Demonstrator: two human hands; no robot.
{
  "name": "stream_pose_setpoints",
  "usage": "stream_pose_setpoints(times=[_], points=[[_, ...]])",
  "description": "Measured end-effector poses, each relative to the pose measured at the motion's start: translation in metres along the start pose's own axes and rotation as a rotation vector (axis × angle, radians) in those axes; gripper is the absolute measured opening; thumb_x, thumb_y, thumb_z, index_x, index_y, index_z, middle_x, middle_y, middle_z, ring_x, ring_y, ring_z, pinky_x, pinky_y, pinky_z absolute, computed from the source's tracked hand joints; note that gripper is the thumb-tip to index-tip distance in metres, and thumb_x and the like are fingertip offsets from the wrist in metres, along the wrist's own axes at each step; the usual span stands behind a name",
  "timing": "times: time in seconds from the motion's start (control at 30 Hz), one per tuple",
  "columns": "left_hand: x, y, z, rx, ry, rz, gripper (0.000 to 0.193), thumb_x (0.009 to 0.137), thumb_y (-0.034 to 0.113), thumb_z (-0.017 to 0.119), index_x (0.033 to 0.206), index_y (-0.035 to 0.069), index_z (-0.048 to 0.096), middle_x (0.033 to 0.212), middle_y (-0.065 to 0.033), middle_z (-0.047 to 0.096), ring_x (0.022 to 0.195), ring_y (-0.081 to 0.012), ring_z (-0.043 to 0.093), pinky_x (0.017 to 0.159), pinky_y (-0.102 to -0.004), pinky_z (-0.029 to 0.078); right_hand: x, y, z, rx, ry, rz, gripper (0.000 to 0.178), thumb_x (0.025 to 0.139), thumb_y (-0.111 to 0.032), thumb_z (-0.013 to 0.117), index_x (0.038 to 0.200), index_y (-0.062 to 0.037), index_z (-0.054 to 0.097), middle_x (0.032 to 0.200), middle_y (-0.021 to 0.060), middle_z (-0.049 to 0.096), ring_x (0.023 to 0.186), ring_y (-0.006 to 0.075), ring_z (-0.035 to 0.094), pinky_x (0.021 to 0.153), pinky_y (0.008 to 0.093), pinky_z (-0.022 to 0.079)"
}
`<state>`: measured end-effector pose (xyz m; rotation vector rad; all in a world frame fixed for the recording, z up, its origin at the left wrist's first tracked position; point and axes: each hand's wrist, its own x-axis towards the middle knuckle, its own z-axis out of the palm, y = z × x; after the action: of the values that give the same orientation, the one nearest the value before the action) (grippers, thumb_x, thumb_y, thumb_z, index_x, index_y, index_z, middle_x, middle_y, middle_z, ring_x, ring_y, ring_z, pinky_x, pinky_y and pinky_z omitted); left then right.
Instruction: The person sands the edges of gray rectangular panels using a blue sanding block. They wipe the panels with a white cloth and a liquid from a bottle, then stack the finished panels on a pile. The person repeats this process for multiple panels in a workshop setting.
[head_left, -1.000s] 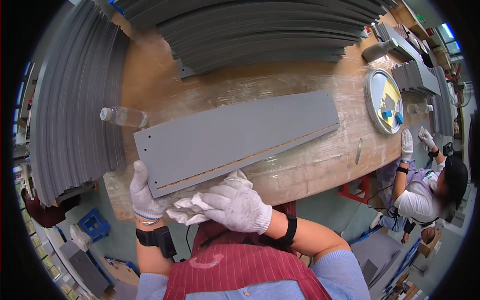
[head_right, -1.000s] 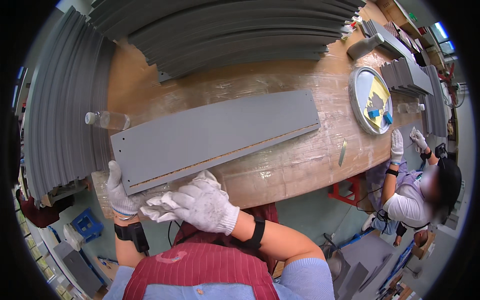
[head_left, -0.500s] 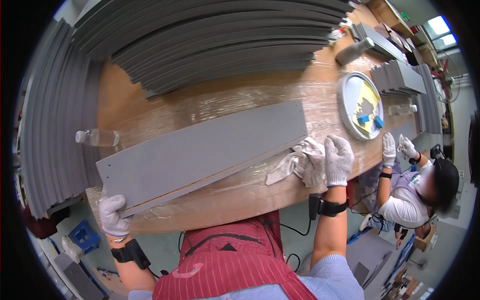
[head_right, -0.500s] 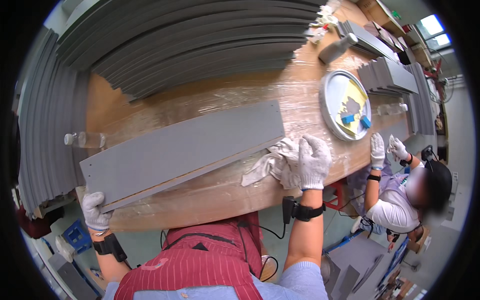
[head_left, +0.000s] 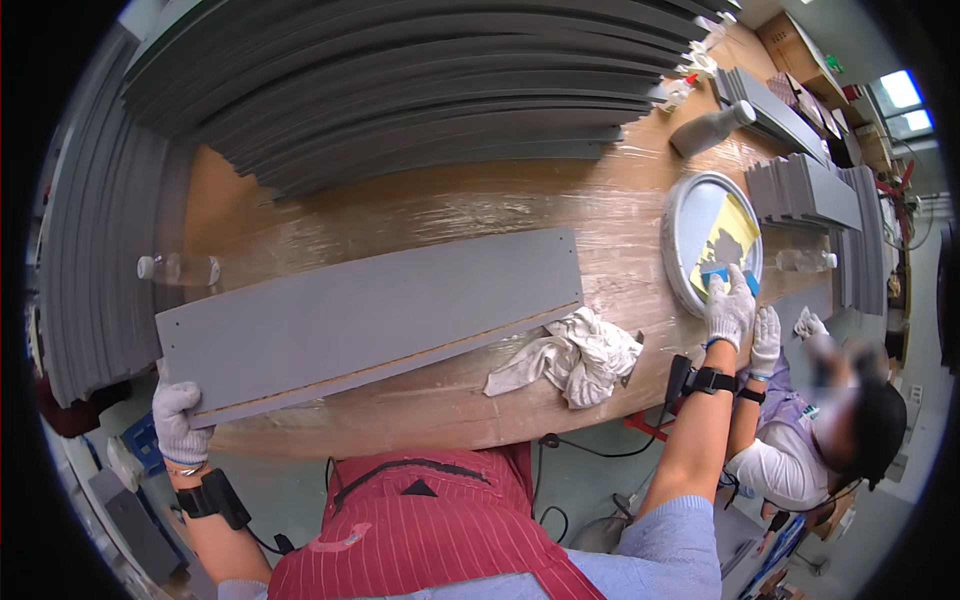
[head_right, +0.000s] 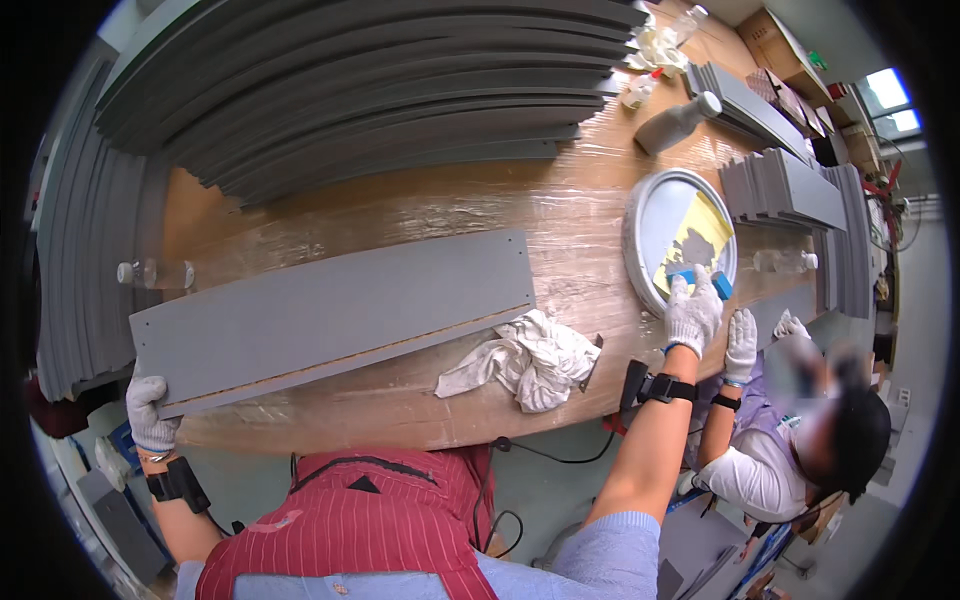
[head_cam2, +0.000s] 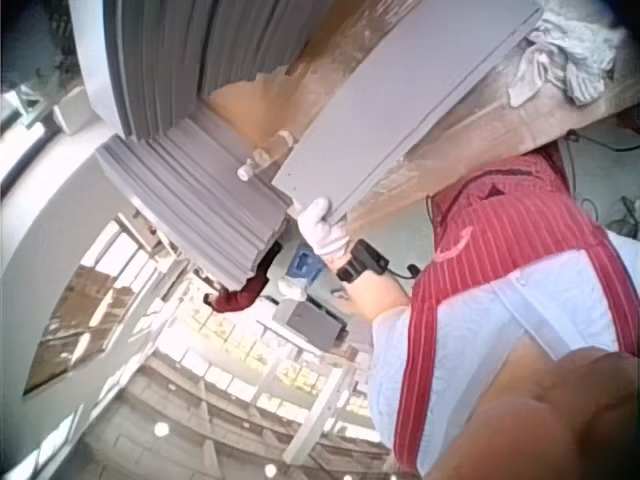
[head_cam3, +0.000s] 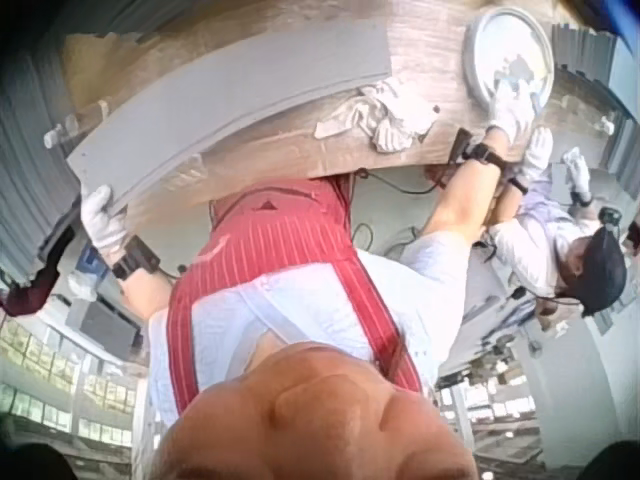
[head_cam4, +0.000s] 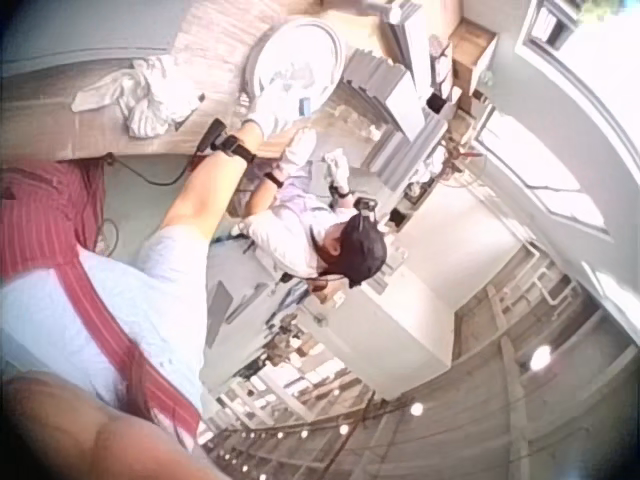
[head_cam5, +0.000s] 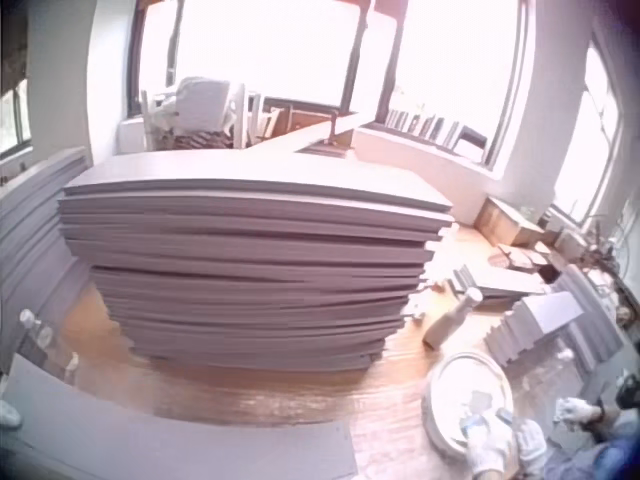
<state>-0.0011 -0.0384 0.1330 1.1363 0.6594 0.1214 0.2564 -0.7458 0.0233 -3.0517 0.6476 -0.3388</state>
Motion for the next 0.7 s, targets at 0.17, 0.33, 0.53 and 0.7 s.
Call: stream_pose_setpoints(times=[0.17,0.33,0.53,0.7], points=[[-0.006,0.022,0.030,-0.005,0.075,-0.090,0.075,0.070,-0.006,0.060,0.143,-0.005,0.042,0.118,-0.0190,0.065,0.103,-0.0256,0.068,0.094,-0.0376,0.056,-0.019,-0.041,0.010,0.877,-0.122,-0.171,0.039,0.097,-0.005,0.060,0.133,0.0070,0.055,0.133,0.0178,0.061,0.121,0.0257,0.058,0.105,0.0375,0.044],[-0.013,0.043,0.052,0.111,0.005,-0.054,0.078,0.068,-0.005,0.066,0.144,-0.001,0.046,0.121,-0.0128,0.065,0.103,-0.0212,0.068,0.093,-0.0330,0.053,-0.085,-0.192,-0.063,0.583,-0.190,-0.995,0.065,0.080,-0.030,0.077,0.135,-0.0020,0.057,0.131,0.0234,0.060,0.123,0.0401,0.055,0.107,0.0468,0.041],[-0.016,0.044,0.045,0.128,-0.088,-0.078,0.076,0.071,-0.002,0.071,0.144,0.001,0.048,0.121,-0.0077,0.066,0.108,-0.0160,0.064,0.095,-0.0308,0.051,-0.102,-0.285,-0.087,0.511,-0.722,-1.105,0.071,0.072,-0.048,0.079,0.123,-0.0017,0.064,0.113,0.0236,0.066,0.104,0.0419,0.062,0.091,0.0475,0.048],[-0.009,0.058,0.042,0.304,-0.074,0.048,0.068,0.079,0.009,0.079,0.140,0.000,0.051,0.122,-0.0062,0.066,0.107,-0.0150,0.062,0.095,-0.0303,0.050,-0.122,-0.318,-0.099,0.523,-0.717,-1.137,0.059,0.070,-0.055,0.078,0.089,-0.0004,0.068,0.077,0.0232,0.064,0.074,0.0422,0.063,0.067,0.0462,0.049]])
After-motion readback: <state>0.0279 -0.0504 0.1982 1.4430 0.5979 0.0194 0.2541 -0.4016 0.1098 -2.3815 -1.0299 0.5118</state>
